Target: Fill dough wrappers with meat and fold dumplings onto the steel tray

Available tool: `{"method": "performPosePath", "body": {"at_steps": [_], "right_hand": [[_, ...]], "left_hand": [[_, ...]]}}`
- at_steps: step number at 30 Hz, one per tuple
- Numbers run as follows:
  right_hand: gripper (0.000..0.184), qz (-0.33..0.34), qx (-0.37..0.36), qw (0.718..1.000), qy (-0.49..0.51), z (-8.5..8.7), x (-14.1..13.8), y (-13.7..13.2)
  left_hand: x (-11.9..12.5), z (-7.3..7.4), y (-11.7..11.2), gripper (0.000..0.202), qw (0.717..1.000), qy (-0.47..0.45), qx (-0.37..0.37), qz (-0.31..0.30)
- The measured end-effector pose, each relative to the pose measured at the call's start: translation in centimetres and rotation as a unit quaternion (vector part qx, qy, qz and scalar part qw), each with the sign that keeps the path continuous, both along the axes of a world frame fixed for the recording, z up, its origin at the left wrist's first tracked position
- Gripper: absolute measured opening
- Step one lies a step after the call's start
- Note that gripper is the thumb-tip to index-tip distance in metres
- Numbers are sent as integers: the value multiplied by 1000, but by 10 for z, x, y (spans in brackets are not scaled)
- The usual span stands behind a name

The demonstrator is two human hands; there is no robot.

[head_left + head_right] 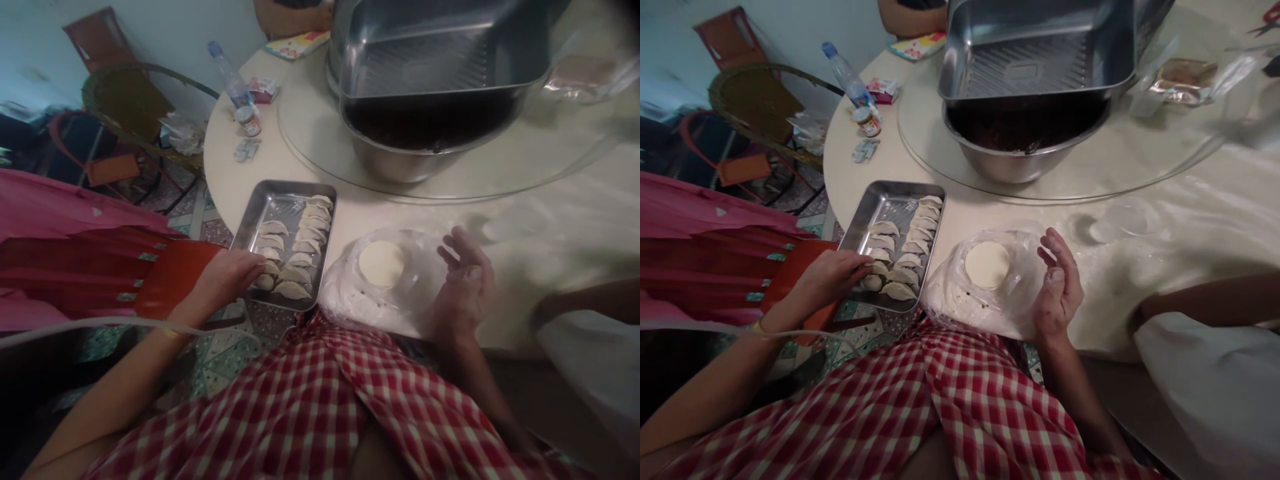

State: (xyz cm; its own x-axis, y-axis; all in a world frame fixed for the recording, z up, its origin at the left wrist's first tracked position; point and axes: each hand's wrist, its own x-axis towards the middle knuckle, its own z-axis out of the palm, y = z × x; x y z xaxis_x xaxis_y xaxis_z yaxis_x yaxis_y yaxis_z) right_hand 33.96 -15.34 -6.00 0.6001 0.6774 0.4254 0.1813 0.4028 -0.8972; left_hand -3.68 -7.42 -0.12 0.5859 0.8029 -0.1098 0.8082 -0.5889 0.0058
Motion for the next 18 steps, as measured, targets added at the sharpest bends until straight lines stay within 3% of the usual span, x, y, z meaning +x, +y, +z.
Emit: {"method": "performPosePath", "body": {"at_steps": [18], "right_hand": [[33, -11, 3, 1000, 0, -2, 0, 0]], "left_hand": [[-4, -6, -2, 31, 1000, 10, 21, -18]]}}
